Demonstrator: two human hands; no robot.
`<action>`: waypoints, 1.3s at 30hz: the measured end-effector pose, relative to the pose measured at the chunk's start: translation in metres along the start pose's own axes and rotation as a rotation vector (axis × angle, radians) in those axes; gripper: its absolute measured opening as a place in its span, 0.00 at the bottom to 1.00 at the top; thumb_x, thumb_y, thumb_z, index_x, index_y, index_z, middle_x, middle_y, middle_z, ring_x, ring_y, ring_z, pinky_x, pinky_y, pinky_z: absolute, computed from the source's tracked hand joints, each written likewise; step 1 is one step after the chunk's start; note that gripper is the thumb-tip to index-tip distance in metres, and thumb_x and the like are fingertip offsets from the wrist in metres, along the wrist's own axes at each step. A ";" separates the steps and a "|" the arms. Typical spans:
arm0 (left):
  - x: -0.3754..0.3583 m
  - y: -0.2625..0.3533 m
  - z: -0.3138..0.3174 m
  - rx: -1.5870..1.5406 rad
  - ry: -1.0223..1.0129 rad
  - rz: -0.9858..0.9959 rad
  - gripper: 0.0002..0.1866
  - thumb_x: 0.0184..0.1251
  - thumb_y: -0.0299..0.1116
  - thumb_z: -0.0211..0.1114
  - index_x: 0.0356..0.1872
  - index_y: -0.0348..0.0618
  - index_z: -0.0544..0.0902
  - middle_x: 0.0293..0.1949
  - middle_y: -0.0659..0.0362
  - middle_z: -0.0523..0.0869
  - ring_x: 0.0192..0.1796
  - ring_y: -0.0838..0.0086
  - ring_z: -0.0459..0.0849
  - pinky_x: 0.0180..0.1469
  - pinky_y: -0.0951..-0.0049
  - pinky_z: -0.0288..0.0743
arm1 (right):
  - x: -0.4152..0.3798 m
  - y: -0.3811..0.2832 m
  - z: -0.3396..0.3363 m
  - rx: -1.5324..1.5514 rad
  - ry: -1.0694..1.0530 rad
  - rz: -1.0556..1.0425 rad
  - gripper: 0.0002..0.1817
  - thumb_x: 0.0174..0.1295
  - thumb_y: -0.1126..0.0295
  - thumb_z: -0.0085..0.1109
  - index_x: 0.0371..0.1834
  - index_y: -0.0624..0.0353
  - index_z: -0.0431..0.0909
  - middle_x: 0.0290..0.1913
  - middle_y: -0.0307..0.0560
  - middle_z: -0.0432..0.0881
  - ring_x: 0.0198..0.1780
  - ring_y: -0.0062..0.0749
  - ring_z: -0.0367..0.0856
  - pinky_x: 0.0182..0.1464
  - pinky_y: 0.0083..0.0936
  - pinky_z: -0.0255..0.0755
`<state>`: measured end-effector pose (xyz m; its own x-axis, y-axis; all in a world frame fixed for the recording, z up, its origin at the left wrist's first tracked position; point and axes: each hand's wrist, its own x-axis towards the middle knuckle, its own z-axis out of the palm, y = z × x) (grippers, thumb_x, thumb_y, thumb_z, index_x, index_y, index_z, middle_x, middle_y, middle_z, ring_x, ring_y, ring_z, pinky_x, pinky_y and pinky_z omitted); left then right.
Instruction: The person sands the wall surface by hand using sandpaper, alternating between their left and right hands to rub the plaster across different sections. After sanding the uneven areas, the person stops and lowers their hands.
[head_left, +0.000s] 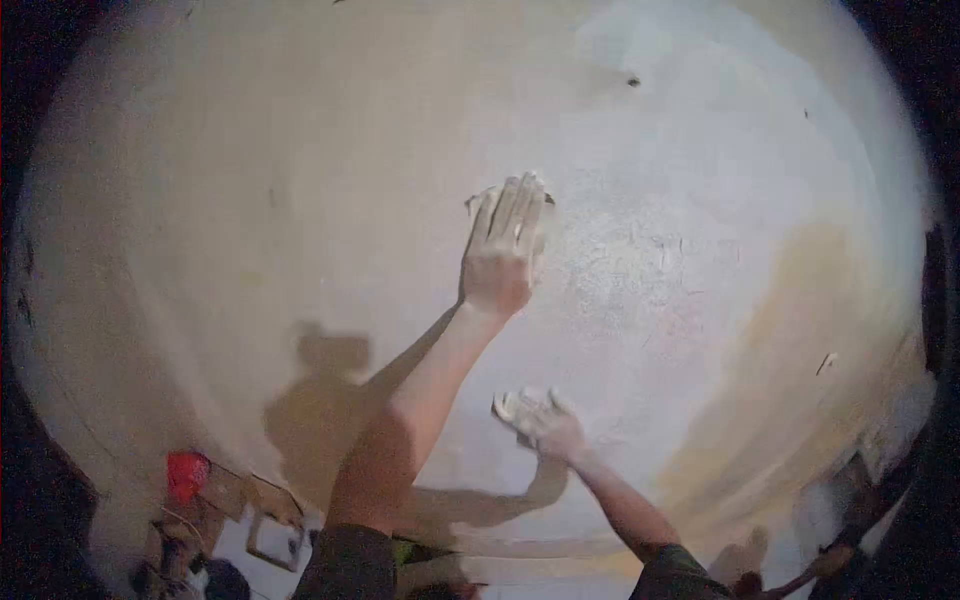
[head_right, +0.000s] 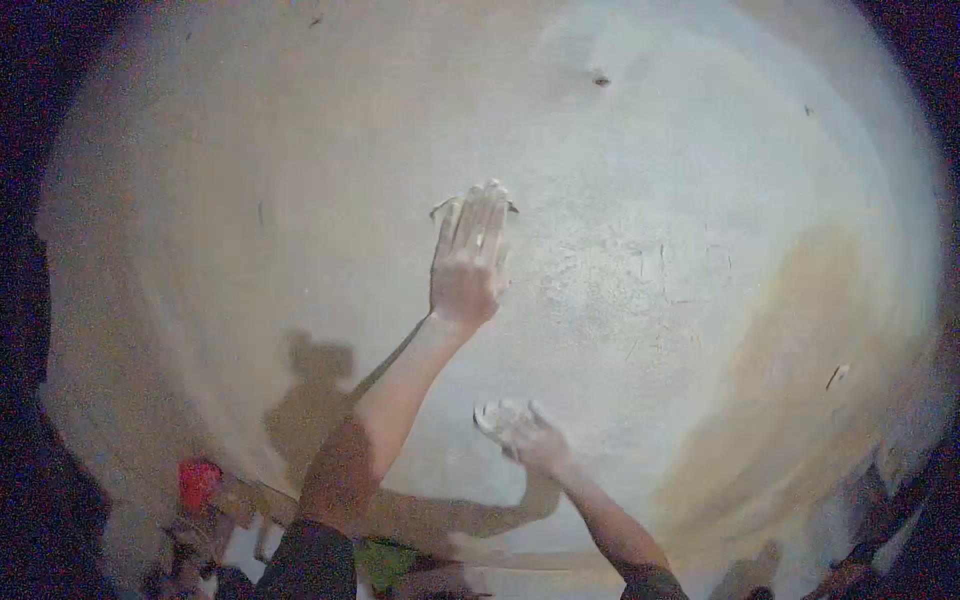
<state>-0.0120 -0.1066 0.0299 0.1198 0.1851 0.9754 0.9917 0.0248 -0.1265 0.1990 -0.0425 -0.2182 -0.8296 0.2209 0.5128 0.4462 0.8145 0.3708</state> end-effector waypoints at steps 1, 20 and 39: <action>0.000 0.001 -0.001 -0.017 0.017 0.013 0.35 0.68 0.33 0.57 0.76 0.38 0.61 0.78 0.50 0.61 0.80 0.59 0.56 0.81 0.55 0.47 | 0.025 0.017 -0.028 -0.141 0.028 0.005 0.34 0.67 0.58 0.53 0.78 0.40 0.61 0.78 0.41 0.63 0.79 0.33 0.60 0.80 0.51 0.42; -0.009 -0.001 -0.001 -0.091 0.036 0.007 0.36 0.72 0.44 0.60 0.76 0.39 0.62 0.77 0.53 0.64 0.79 0.63 0.59 0.81 0.59 0.49 | 0.099 0.063 -0.142 -0.280 0.401 0.065 0.29 0.68 0.63 0.51 0.74 0.52 0.67 0.76 0.49 0.67 0.81 0.46 0.53 0.81 0.54 0.36; -0.008 0.004 -0.004 -0.187 0.055 -0.023 0.32 0.75 0.35 0.55 0.78 0.41 0.58 0.78 0.54 0.61 0.81 0.62 0.55 0.81 0.55 0.48 | 0.142 0.079 -0.197 -0.198 0.668 0.315 0.33 0.70 0.62 0.47 0.80 0.47 0.57 0.76 0.52 0.65 0.81 0.47 0.53 0.80 0.58 0.30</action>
<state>-0.0089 -0.1123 0.0225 0.0940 0.1322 0.9868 0.9851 -0.1557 -0.0730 0.1829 -0.0527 0.0363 -0.3017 0.0045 0.9534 0.7321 0.6417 0.2286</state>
